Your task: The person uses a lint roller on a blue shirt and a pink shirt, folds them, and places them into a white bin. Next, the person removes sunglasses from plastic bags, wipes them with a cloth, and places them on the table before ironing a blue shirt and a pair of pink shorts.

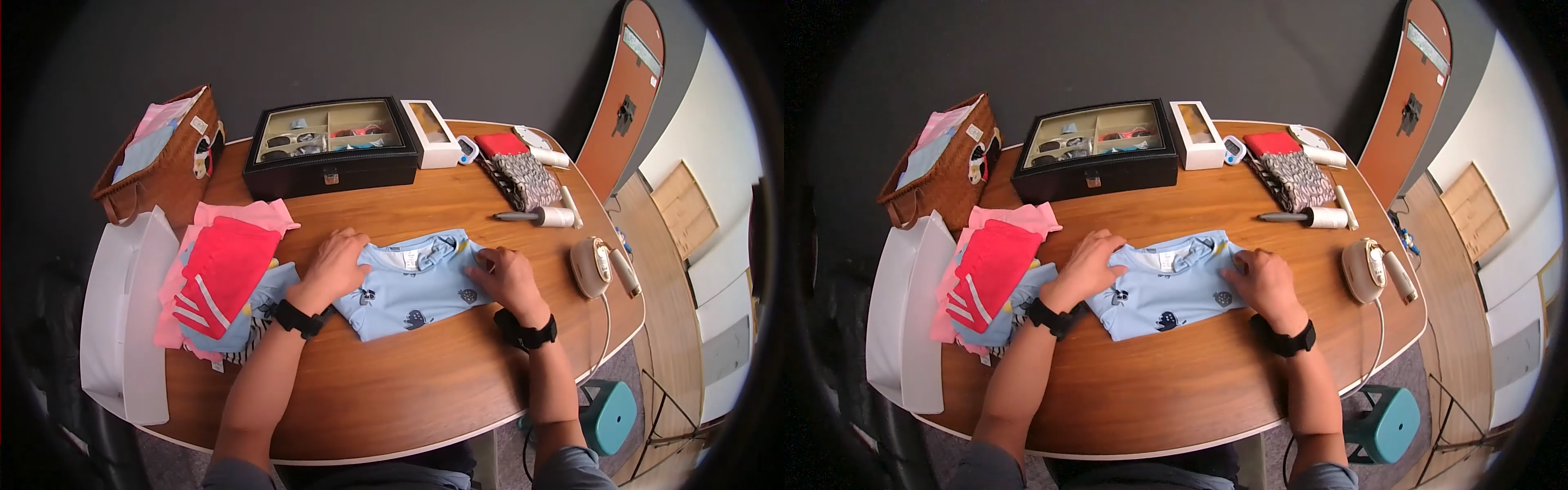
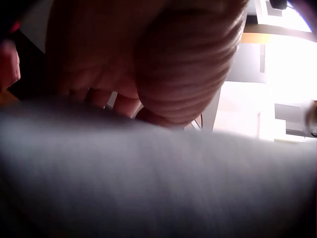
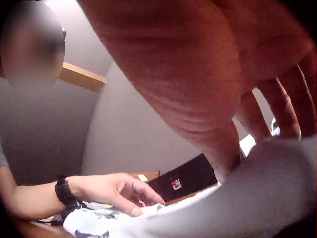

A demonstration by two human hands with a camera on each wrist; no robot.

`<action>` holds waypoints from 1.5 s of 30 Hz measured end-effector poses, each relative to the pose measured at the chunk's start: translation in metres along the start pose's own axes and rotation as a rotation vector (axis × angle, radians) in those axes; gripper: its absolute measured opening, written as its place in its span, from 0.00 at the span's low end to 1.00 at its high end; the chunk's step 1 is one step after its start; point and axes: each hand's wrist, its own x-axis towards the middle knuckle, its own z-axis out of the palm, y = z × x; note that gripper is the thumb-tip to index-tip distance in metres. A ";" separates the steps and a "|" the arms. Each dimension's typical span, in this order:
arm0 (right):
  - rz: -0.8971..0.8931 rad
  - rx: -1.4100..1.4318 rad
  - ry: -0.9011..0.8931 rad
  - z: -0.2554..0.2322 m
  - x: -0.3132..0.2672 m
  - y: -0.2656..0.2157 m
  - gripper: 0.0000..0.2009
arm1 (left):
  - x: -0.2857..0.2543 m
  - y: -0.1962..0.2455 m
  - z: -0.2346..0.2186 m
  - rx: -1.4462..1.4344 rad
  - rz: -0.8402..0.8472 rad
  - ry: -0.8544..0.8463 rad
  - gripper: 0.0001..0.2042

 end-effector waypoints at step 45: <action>-0.390 0.151 0.070 0.024 -0.005 -0.025 0.24 | -0.192 -0.032 -0.326 -0.529 -0.564 0.486 0.10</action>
